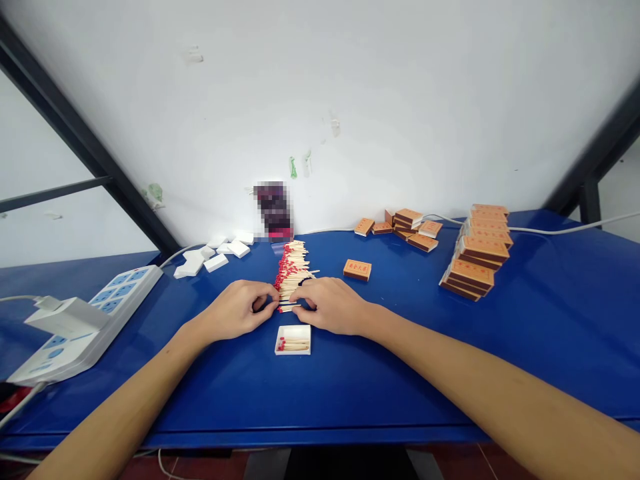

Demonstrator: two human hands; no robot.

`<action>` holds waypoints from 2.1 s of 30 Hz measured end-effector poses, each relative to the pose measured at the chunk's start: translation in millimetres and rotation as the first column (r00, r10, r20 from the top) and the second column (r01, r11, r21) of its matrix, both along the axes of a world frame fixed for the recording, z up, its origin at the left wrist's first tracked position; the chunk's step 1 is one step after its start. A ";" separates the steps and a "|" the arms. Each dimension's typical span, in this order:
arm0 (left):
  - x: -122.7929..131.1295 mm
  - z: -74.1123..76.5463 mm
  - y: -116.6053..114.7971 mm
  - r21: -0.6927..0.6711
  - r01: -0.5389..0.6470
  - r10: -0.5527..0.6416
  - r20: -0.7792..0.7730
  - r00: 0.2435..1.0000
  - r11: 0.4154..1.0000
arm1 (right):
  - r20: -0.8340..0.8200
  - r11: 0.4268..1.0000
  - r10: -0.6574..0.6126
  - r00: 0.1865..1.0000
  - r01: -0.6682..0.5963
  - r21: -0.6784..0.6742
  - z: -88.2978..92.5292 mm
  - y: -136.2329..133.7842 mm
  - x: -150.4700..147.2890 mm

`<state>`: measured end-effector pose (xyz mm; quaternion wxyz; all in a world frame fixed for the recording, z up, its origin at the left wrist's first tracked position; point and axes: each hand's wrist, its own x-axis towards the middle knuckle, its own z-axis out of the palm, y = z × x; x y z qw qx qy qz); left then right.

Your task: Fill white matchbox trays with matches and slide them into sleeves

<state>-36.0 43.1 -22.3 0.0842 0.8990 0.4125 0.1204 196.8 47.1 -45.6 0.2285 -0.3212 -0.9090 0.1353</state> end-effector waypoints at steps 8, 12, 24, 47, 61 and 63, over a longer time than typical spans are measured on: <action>0.2 2.4 -1.2 0.031 0.020 -0.019 -0.019 1.000 0.999 | 0.013 1.000 0.001 1.000 -0.001 0.010 1.7 -0.6 -0.4; -0.7 1.6 -0.5 0.035 0.028 -0.027 -0.016 0.999 0.999 | 0.020 1.000 -0.004 1.000 0.003 0.017 2.1 -1.0 -0.9; 0.2 2.3 -1.2 0.022 0.013 -0.013 -0.005 1.000 1.000 | 0.028 1.000 -0.009 1.000 0.008 0.019 1.1 -0.7 -1.1; 2.1 2.5 -3.0 -0.012 0.014 -0.014 0.005 1.000 1.000 | 0.054 0.999 0.039 0.998 -0.040 0.033 -0.1 0.8 1.0; 2.0 -1.7 -2.0 -0.034 0.034 -0.032 0.061 0.998 0.999 | 0.032 0.999 0.052 0.998 -0.052 0.001 0.9 -0.1 1.5; 2.0 -2.3 -2.2 -0.053 0.042 -0.038 0.076 0.996 0.998 | 0.030 0.999 0.043 0.999 -0.043 0.005 1.1 -0.5 1.3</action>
